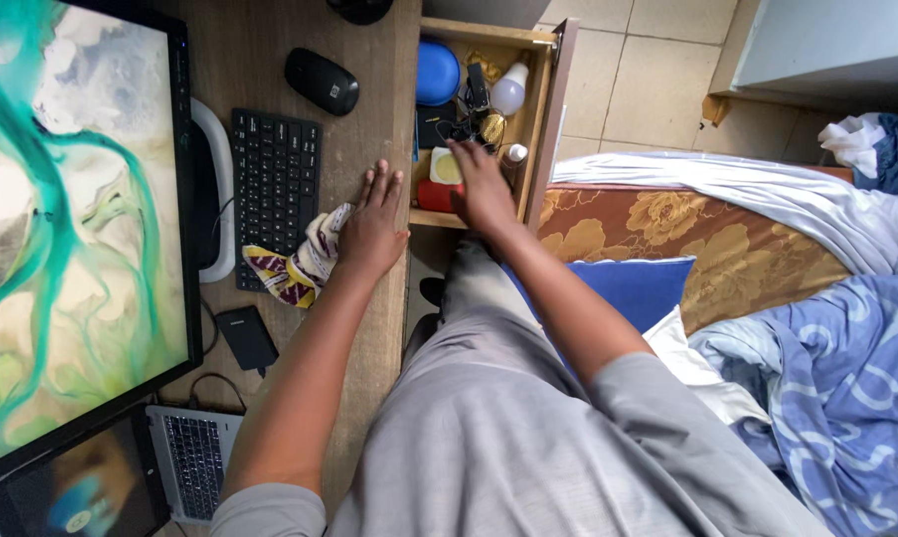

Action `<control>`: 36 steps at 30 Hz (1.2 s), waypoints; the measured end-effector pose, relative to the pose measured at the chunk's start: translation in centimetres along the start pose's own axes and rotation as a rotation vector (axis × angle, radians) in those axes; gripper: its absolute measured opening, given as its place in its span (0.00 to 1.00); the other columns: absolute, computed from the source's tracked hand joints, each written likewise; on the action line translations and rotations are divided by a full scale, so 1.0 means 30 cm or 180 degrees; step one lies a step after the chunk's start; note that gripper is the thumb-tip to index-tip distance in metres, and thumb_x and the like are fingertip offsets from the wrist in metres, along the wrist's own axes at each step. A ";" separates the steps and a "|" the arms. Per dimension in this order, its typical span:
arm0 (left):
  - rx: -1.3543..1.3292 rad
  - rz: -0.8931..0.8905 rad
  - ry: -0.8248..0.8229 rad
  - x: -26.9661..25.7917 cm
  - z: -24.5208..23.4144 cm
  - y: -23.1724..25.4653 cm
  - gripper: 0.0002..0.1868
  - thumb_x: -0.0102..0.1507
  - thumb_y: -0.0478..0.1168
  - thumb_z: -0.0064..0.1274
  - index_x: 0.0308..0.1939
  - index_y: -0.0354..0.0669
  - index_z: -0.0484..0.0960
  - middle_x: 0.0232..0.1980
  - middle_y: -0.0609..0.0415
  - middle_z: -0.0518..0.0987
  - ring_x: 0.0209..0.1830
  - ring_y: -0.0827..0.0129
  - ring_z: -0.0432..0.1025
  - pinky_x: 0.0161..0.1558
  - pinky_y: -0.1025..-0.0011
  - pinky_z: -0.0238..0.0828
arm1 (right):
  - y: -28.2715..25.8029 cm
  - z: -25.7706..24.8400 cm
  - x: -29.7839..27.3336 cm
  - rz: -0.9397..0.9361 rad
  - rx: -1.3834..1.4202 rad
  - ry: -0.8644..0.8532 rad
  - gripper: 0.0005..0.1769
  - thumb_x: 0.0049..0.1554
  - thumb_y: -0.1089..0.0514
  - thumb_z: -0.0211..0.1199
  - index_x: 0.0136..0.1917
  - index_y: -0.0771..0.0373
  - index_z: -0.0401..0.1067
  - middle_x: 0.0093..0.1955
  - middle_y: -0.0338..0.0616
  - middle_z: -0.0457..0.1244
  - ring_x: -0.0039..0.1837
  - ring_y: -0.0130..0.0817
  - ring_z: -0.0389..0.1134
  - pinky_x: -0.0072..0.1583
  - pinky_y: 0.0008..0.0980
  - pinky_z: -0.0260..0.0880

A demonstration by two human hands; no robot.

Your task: The person organizes items on a desk by opening drawers, moving objects, and wiping the surface with a cloth. They then take a mug to a sink, rinse it with water, and return it to the desk area.

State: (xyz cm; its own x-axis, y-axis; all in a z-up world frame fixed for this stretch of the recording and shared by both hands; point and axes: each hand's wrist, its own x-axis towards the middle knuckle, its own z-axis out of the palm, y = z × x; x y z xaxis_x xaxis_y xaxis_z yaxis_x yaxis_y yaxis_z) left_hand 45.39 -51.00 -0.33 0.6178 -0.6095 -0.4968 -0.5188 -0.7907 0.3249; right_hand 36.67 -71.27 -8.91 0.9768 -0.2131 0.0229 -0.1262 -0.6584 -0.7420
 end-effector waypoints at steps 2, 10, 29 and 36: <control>0.0112 -0.0031 0.0019 0.001 -0.005 0.014 0.54 0.57 0.43 0.66 0.81 0.45 0.49 0.85 0.47 0.39 0.84 0.54 0.38 0.77 0.64 0.47 | -0.008 0.043 0.049 0.0322 -0.0218 -0.0213 0.43 0.49 0.69 0.67 0.77 0.60 0.60 0.72 0.57 0.56 0.66 0.59 0.62 0.65 0.47 0.66; 0.0181 -0.0189 -0.0276 -0.006 -0.015 0.021 0.56 0.57 0.39 0.64 0.82 0.51 0.43 0.85 0.53 0.36 0.85 0.58 0.36 0.77 0.64 0.47 | 0.072 -0.001 0.045 0.0909 0.1189 0.0608 0.37 0.52 0.58 0.75 0.70 0.63 0.60 0.64 0.55 0.60 0.65 0.51 0.67 0.63 0.44 0.72; 0.0322 -0.0040 -0.0654 0.004 -0.093 0.012 0.55 0.60 0.37 0.62 0.82 0.59 0.41 0.85 0.58 0.33 0.85 0.61 0.35 0.76 0.62 0.52 | -0.031 0.307 0.067 -0.0158 -0.0543 -0.0828 0.32 0.43 0.54 0.73 0.60 0.62 0.68 0.59 0.50 0.61 0.63 0.52 0.59 0.60 0.48 0.61; 0.0362 -0.0016 -0.0502 -0.009 -0.070 0.022 0.55 0.58 0.36 0.62 0.82 0.54 0.44 0.85 0.54 0.36 0.85 0.58 0.36 0.76 0.62 0.52 | 0.038 0.295 0.067 -0.0160 0.0774 -0.0738 0.37 0.50 0.59 0.69 0.70 0.69 0.62 0.71 0.66 0.55 0.69 0.64 0.57 0.67 0.51 0.62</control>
State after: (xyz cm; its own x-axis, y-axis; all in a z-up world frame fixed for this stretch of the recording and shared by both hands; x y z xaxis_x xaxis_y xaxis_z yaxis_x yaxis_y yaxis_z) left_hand 46.11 -51.49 1.72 0.5251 -0.5819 -0.6210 -0.5848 -0.7768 0.2335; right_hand 40.02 -66.06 -15.62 0.9976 0.0034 -0.0687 -0.0592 -0.4665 -0.8825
